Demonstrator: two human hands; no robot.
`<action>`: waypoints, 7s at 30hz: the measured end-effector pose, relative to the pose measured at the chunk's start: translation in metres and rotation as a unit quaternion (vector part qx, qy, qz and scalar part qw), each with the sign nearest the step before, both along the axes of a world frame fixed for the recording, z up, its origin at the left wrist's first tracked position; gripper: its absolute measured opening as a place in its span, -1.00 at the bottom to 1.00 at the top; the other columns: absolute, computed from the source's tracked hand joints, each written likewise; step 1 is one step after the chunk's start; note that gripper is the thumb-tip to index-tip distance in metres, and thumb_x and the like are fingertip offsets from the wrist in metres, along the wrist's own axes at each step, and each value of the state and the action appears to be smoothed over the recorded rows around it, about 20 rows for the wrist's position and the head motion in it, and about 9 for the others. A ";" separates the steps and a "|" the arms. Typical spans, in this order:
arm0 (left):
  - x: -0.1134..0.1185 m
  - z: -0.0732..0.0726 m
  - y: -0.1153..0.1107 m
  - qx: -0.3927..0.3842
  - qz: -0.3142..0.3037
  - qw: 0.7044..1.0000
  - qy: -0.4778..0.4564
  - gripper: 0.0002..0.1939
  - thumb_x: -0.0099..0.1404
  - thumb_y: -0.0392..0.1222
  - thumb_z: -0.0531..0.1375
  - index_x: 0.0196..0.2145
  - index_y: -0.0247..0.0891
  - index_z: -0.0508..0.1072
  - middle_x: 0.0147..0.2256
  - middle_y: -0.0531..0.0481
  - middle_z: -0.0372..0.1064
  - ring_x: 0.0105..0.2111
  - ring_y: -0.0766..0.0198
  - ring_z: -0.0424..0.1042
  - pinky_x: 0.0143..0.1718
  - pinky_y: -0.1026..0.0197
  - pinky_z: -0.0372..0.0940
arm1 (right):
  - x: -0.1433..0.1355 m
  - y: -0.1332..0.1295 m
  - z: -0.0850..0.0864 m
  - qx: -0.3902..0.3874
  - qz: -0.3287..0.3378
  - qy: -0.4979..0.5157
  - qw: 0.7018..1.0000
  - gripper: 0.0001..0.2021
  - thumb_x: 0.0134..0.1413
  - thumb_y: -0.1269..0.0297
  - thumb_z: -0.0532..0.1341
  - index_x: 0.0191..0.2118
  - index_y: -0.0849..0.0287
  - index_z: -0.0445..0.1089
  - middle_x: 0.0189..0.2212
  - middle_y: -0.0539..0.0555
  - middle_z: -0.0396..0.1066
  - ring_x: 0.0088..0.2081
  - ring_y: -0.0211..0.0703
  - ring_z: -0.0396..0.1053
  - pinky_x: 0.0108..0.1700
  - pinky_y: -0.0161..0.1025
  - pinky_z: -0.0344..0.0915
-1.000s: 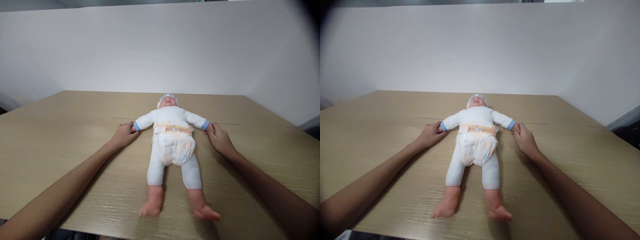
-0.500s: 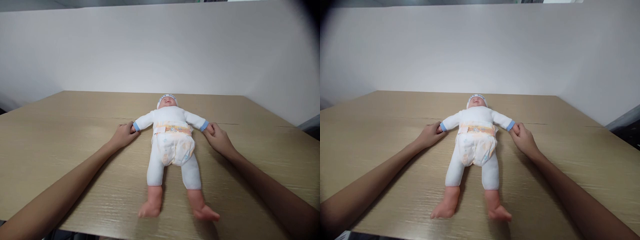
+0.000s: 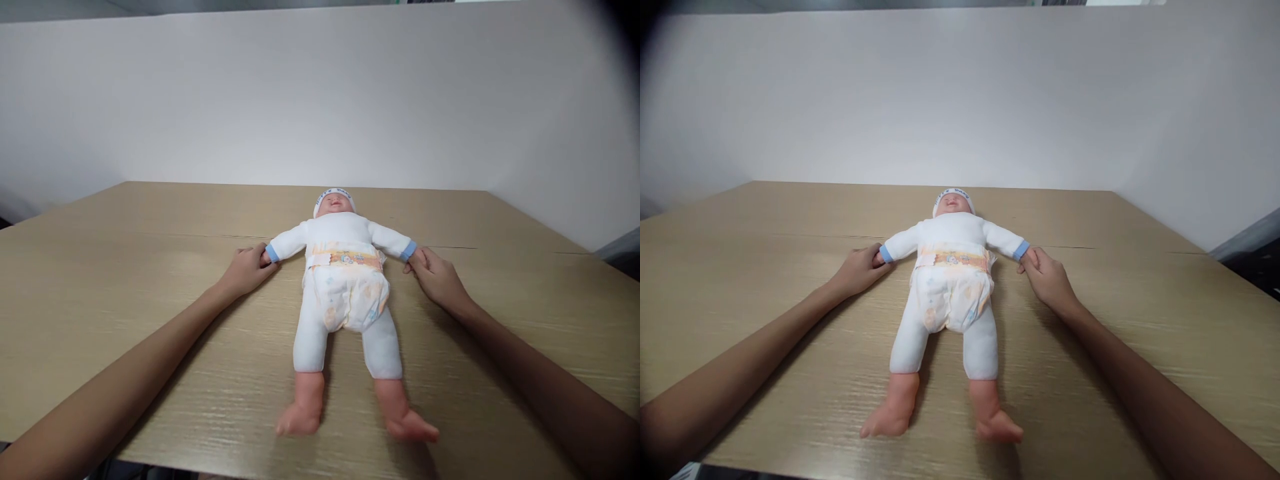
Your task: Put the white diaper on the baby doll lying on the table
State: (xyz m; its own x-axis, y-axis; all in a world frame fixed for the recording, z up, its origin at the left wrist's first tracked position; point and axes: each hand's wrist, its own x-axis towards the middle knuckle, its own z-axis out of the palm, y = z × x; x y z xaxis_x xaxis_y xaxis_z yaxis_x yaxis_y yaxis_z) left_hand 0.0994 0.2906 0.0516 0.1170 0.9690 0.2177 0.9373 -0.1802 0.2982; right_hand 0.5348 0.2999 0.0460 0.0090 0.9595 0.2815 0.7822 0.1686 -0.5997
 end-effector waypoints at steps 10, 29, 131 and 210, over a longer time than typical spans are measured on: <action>0.000 0.001 0.000 -0.003 0.000 1.000 -0.002 -0.73 0.31 0.11 0.11 -0.32 -0.12 0.22 -0.38 -0.01 0.47 -0.28 -0.03 0.49 -0.18 0.07 0.19 | -0.001 0.002 -0.005 0.006 -0.041 -0.017 0.999 -0.67 0.11 -0.06 0.22 -0.14 0.07 0.37 -0.30 0.13 0.54 -0.31 0.05 0.45 -0.28 -0.17 0.23; 0.001 0.002 0.000 -0.006 0.001 1.000 0.006 -0.75 0.32 0.09 0.11 -0.31 -0.13 0.24 -0.38 -0.01 0.47 -0.28 -0.03 0.49 -0.16 0.06 0.22 | 0.002 0.003 -0.004 0.008 -0.028 -0.043 0.999 -0.71 0.16 -0.01 0.17 -0.17 0.08 0.43 -0.31 0.15 0.55 -0.31 0.06 0.43 -0.29 -0.15 0.22; -0.001 0.000 0.001 -0.001 -0.001 1.000 -0.001 -0.75 0.31 0.08 0.13 -0.32 -0.12 0.22 -0.41 0.02 0.44 -0.33 0.01 0.47 -0.23 0.10 0.16 | -0.005 0.002 -0.004 -0.004 -0.081 -0.065 0.995 -0.49 -0.01 0.08 0.25 0.09 0.12 0.33 -0.24 0.18 0.58 -0.26 0.13 0.51 -0.27 -0.14 0.31; -0.001 0.000 -0.001 0.000 -0.003 1.000 -0.002 -0.75 0.31 0.08 0.12 -0.31 -0.13 0.24 -0.42 0.02 0.44 -0.34 0.00 0.46 -0.21 0.09 0.17 | 0.005 0.004 -0.005 0.031 -0.023 0.046 0.998 -0.47 0.19 -0.27 0.14 -0.48 0.11 0.46 -0.48 0.11 0.54 -0.35 0.02 0.46 -0.30 -0.16 0.23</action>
